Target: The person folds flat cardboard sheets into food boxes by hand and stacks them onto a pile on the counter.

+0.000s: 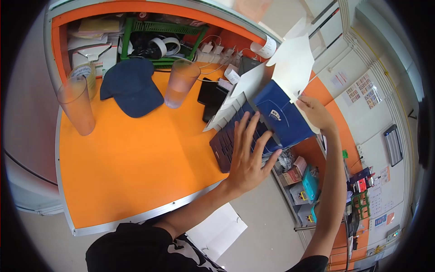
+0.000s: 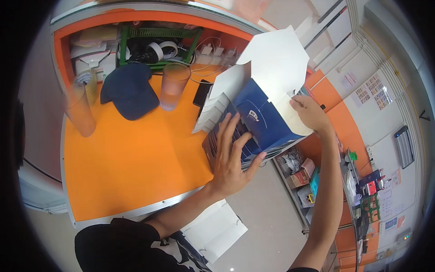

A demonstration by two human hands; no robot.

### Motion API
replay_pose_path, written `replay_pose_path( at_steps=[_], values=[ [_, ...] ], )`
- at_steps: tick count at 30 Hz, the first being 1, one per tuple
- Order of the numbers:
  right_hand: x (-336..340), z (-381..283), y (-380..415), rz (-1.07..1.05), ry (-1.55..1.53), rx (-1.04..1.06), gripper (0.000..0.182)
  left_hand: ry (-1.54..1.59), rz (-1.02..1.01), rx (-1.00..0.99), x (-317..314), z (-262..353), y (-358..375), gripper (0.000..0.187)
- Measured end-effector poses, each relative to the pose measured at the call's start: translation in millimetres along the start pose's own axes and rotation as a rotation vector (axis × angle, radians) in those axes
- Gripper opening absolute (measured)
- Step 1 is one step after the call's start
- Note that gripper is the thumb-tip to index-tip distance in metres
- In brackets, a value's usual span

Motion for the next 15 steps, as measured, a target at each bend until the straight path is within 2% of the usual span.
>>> replay_pose_path(
  at_steps=[2, 3, 5, 12, 15],
  values=[
    [-1.0, -6.7, -6.4, 0.110, 0.631, 0.107, 0.028, 0.000, 0.008, 0.002, -0.5, 0.4, -0.3, 0.051],
    [-3.5, -9.5, -7.5, 0.103, 0.629, 0.109, 0.028, 0.003, 0.011, -0.005, 0.7, 0.9, -0.6, 0.051],
    [-6.4, -15.8, -7.4, 0.261, 0.731, 0.228, 0.028, -0.037, -0.007, -0.020, 3.1, 0.9, -1.3, 0.054],
    [-16.5, -20.3, -3.4, 0.297, 0.874, 0.254, 0.026, -0.044, -0.004, -0.045, 2.9, 0.1, 0.0, 0.057],
    [-17.5, -32.8, 3.2, 0.275, 0.961, 0.167, 0.029, -0.023, 0.044, -0.076, 1.5, -1.2, 1.8, 0.058]
  ],
)
Point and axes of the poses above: each hand's wrist, its own y-axis away from the middle knuckle, its own x-axis out of the back of the hand, z = x × y, the point moved 2 cm from there along -y, towards the middle knuckle, and after that the axes turned 8 degrees about -z, right-handed, at the moved point
